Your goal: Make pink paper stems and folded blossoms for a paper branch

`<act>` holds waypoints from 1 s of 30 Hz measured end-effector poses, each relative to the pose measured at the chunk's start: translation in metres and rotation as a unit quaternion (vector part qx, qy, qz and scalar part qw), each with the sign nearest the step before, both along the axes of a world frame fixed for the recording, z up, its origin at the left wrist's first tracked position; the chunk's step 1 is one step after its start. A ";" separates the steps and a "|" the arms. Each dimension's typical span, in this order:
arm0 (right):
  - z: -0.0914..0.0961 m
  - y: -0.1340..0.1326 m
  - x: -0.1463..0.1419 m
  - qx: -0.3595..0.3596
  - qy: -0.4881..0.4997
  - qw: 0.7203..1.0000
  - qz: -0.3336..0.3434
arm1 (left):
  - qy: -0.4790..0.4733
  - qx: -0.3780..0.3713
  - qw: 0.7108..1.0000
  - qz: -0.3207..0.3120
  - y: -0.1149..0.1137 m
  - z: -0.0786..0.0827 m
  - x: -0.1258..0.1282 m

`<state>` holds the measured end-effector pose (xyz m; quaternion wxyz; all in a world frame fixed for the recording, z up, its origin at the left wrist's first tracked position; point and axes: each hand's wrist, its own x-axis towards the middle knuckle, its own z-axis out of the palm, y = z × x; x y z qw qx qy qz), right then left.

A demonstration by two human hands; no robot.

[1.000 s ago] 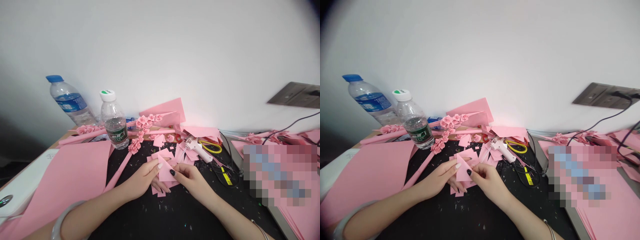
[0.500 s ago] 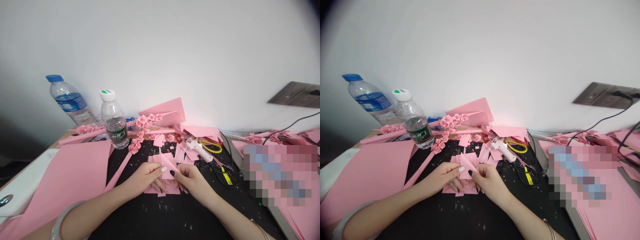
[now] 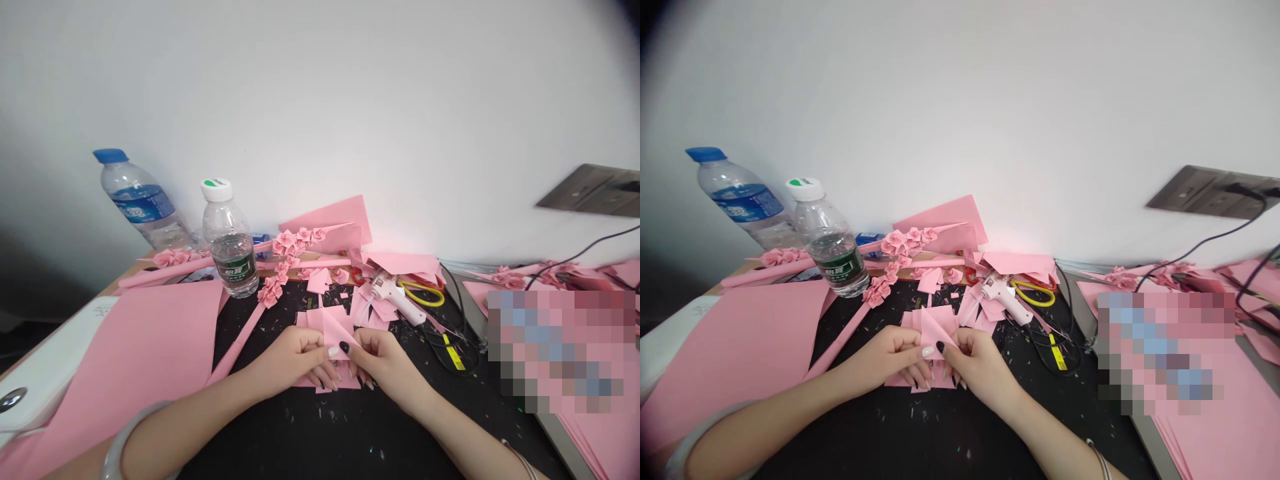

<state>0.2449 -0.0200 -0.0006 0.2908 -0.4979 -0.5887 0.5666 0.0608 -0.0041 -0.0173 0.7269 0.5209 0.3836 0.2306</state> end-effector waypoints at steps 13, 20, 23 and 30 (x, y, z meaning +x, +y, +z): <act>-0.001 0.007 0.012 -0.061 0.042 0.997 0.019 | -0.035 -0.016 0.999 0.008 0.004 0.009 -0.007; 0.002 0.008 0.015 -0.083 0.114 0.990 0.001 | -0.058 -0.024 0.998 0.000 0.006 0.010 -0.009; 0.004 0.007 0.013 -0.097 0.088 0.991 0.026 | -0.067 -0.022 0.997 -0.016 0.005 0.009 -0.009; 0.003 0.005 0.010 -0.105 0.122 0.986 0.046 | -0.064 -0.017 0.998 -0.010 0.005 0.009 -0.009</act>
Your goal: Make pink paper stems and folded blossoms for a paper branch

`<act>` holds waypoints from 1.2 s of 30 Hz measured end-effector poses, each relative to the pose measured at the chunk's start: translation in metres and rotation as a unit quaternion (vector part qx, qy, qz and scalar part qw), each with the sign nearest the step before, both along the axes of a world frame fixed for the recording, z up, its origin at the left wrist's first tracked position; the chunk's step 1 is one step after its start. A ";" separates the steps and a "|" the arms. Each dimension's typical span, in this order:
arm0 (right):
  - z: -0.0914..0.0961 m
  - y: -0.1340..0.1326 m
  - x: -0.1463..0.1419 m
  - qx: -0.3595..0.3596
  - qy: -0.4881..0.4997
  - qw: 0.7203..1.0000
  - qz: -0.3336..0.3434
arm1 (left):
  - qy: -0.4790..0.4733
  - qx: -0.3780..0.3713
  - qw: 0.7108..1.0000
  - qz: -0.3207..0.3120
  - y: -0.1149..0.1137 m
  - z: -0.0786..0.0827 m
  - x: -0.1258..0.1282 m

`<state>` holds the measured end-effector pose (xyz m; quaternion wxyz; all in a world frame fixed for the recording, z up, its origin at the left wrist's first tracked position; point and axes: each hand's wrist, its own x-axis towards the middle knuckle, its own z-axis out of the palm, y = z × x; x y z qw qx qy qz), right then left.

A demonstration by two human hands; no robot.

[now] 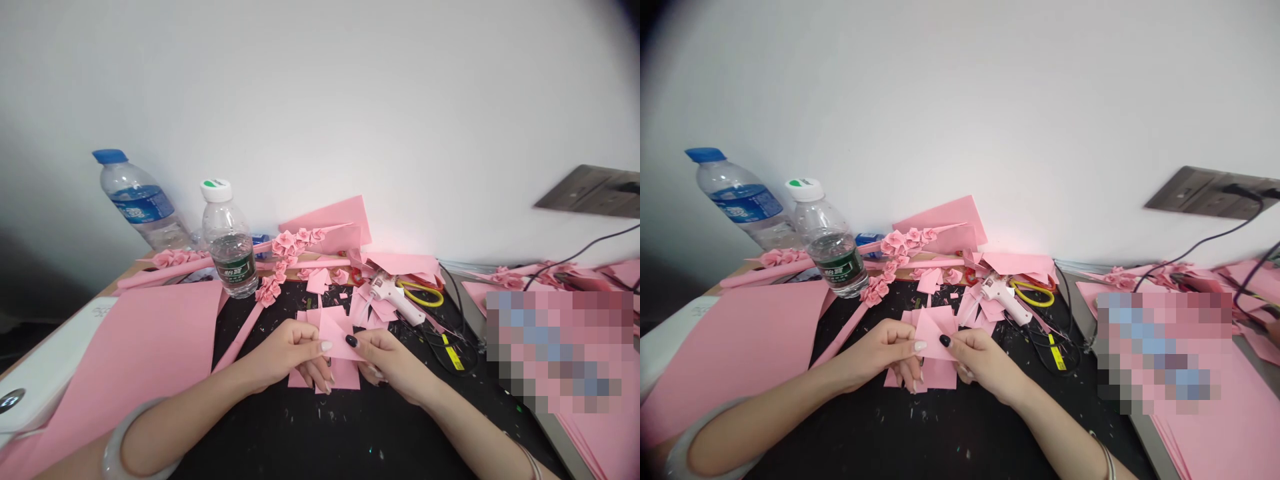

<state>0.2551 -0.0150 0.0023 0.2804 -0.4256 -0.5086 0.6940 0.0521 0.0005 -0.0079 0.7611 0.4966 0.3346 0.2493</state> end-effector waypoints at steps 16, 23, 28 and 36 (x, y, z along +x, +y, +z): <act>0.000 -0.006 -0.006 0.057 -0.064 0.993 0.087 | 0.085 0.054 0.988 -0.120 -0.013 0.004 0.004; 0.000 -0.004 -0.004 0.115 -0.088 0.988 0.061 | 0.088 0.060 0.983 -0.147 -0.012 0.004 0.003; 0.004 -0.006 -0.008 0.098 -0.080 0.992 0.022 | 0.099 0.077 0.977 -0.173 -0.014 0.007 0.003; 0.001 -0.005 -0.006 0.126 -0.081 0.988 -0.023 | 0.101 0.091 0.972 -0.193 -0.013 0.003 0.000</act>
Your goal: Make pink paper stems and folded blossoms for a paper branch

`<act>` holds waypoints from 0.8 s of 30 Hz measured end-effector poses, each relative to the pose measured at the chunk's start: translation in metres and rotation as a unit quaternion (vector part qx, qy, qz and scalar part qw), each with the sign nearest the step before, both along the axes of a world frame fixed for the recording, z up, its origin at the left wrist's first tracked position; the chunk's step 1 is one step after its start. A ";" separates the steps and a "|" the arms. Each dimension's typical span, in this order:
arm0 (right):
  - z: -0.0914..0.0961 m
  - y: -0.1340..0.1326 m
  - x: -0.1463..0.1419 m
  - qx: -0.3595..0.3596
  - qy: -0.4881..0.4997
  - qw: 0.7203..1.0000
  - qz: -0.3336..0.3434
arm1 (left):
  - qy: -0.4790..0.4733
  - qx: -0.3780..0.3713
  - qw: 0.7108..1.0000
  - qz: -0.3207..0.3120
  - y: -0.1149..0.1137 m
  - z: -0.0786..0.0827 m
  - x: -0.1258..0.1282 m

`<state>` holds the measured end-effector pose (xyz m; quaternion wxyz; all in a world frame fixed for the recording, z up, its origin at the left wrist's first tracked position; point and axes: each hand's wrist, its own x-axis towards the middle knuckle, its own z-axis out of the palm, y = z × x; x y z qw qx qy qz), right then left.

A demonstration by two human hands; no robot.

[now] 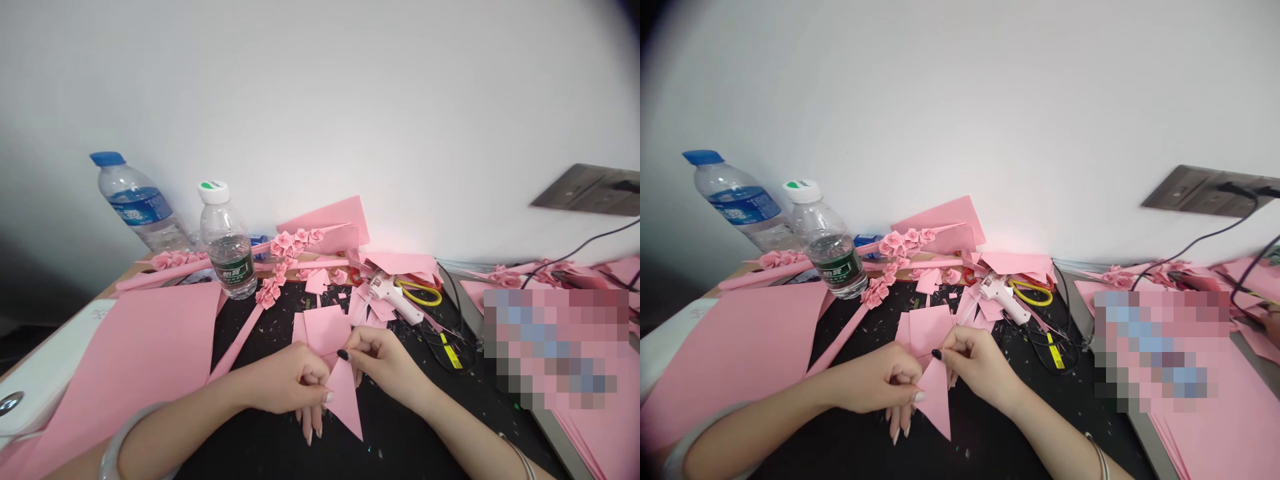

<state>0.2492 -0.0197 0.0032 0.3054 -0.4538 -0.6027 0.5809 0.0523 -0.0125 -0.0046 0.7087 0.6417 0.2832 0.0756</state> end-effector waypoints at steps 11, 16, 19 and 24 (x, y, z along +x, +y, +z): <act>-0.004 0.002 -0.001 -0.042 0.014 0.999 0.027 | -0.036 -0.029 0.994 0.104 0.001 0.001 0.005; -0.011 -0.005 -0.004 -0.044 -0.058 0.997 -0.006 | -0.054 -0.043 0.987 0.146 0.003 -0.003 0.005; -0.013 -0.005 -0.003 0.011 -0.098 0.994 -0.036 | -0.075 -0.051 0.983 0.159 0.004 -0.006 0.004; -0.011 -0.003 -0.001 0.061 -0.077 0.995 -0.030 | -0.088 -0.024 0.973 0.211 0.009 -0.005 0.003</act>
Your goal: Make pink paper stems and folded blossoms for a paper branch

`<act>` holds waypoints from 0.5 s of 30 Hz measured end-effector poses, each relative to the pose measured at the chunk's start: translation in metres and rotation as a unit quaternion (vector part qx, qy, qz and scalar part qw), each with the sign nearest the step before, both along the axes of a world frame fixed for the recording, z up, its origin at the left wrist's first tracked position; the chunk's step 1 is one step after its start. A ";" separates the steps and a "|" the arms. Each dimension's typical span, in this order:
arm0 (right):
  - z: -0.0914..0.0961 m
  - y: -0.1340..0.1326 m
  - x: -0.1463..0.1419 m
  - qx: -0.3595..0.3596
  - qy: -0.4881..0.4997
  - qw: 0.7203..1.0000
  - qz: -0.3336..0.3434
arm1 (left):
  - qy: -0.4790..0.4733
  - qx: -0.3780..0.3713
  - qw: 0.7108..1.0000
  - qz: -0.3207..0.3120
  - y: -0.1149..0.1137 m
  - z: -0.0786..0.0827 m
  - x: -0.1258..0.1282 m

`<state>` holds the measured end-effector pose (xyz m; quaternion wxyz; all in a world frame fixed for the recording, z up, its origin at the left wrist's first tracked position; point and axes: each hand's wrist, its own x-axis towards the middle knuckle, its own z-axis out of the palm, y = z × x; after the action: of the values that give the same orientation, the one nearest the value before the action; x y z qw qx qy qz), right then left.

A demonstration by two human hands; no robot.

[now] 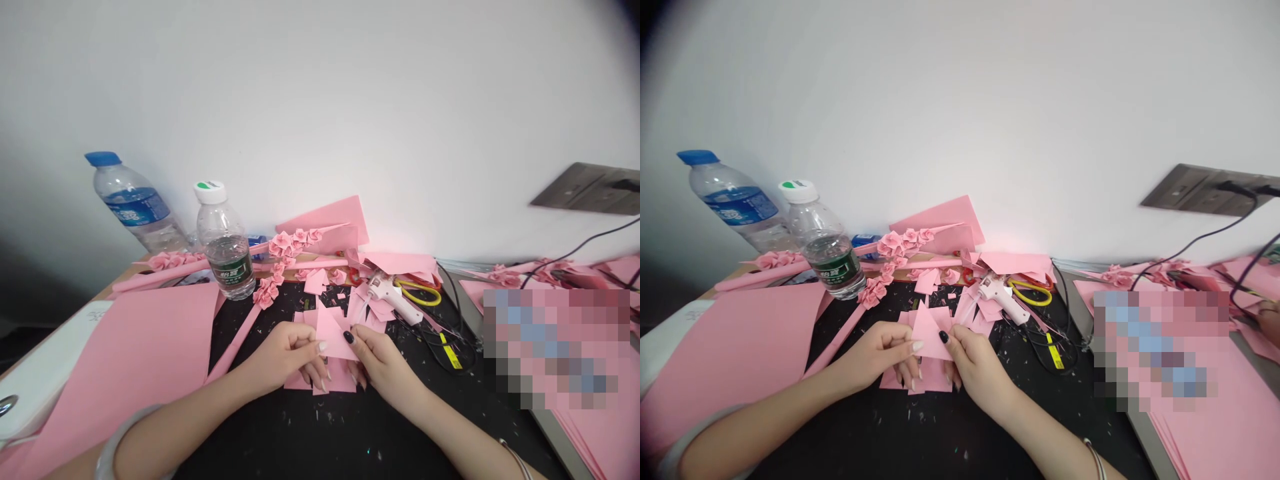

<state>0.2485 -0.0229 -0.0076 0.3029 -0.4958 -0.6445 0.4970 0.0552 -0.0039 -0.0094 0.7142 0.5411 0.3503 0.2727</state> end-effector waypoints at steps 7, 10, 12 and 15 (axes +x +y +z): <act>0.006 0.003 0.007 0.170 -0.068 0.983 -0.031 | 0.005 0.020 1.000 0.020 0.003 0.001 -0.002; 0.008 0.003 0.008 0.211 -0.098 0.972 0.024 | -0.003 0.021 1.000 0.016 0.002 0.000 -0.002; 0.008 0.002 0.008 0.222 -0.124 0.966 0.043 | -0.002 0.022 1.000 0.005 0.002 0.000 -0.002; 0.007 0.000 0.008 0.229 -0.148 0.961 0.051 | -0.012 0.028 1.000 -0.001 0.002 0.001 -0.001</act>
<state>0.2563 -0.0226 -0.0003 0.2843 -0.4475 -0.8032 0.2718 0.0543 -0.0023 -0.0080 0.7034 0.5580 0.3330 0.2880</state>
